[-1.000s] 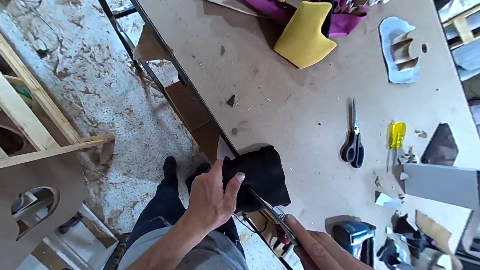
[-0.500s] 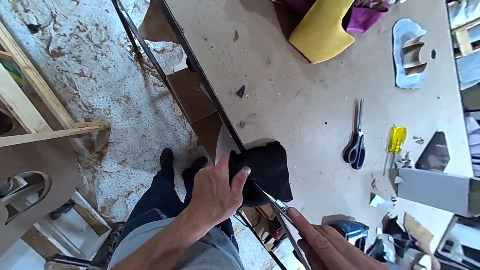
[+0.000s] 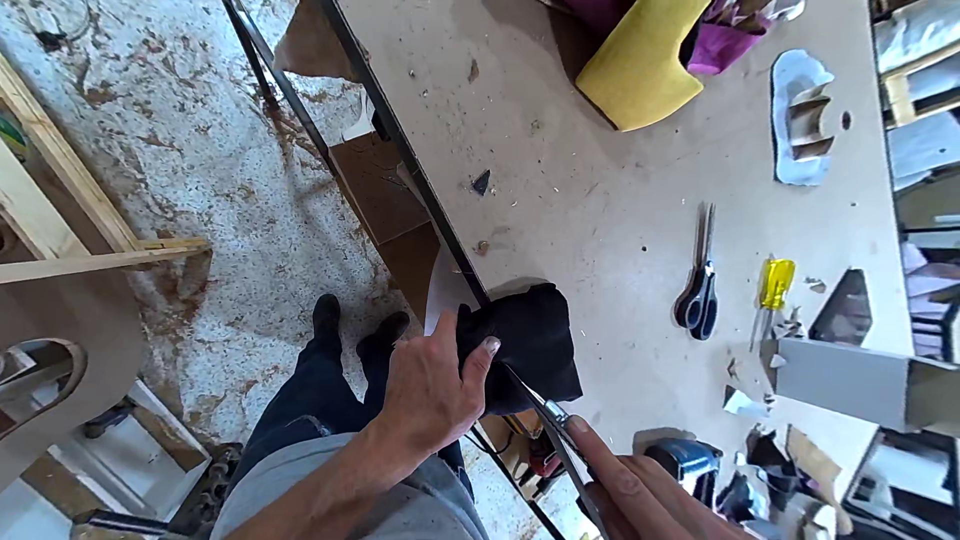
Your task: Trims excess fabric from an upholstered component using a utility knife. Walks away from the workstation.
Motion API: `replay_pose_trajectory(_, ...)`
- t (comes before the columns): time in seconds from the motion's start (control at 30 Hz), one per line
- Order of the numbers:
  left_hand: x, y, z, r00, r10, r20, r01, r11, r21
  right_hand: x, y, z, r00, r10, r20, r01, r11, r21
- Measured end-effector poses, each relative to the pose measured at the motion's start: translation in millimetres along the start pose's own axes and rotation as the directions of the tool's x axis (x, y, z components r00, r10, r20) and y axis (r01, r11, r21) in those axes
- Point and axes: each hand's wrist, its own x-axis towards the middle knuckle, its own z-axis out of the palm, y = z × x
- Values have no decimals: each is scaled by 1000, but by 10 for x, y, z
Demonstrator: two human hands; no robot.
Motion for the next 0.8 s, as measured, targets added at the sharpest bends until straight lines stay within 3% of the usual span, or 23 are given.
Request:
replay_pose_trajectory(0.3,-40,10,33,1000,13,-25,-13,1000,-12,-51,-87,34,998,62,-1,-62,997,39)
replay_pose_trajectory(0.6,-191,-33,258,978,35,-206,-44,998,-39,40,-284,-90,984,173,-32,-171,983,67)
replay_pose_trajectory(0.8,-207,-41,274,973,47,-226,-56,998,-33,23,-328,-137,985,171,13,-172,985,28)
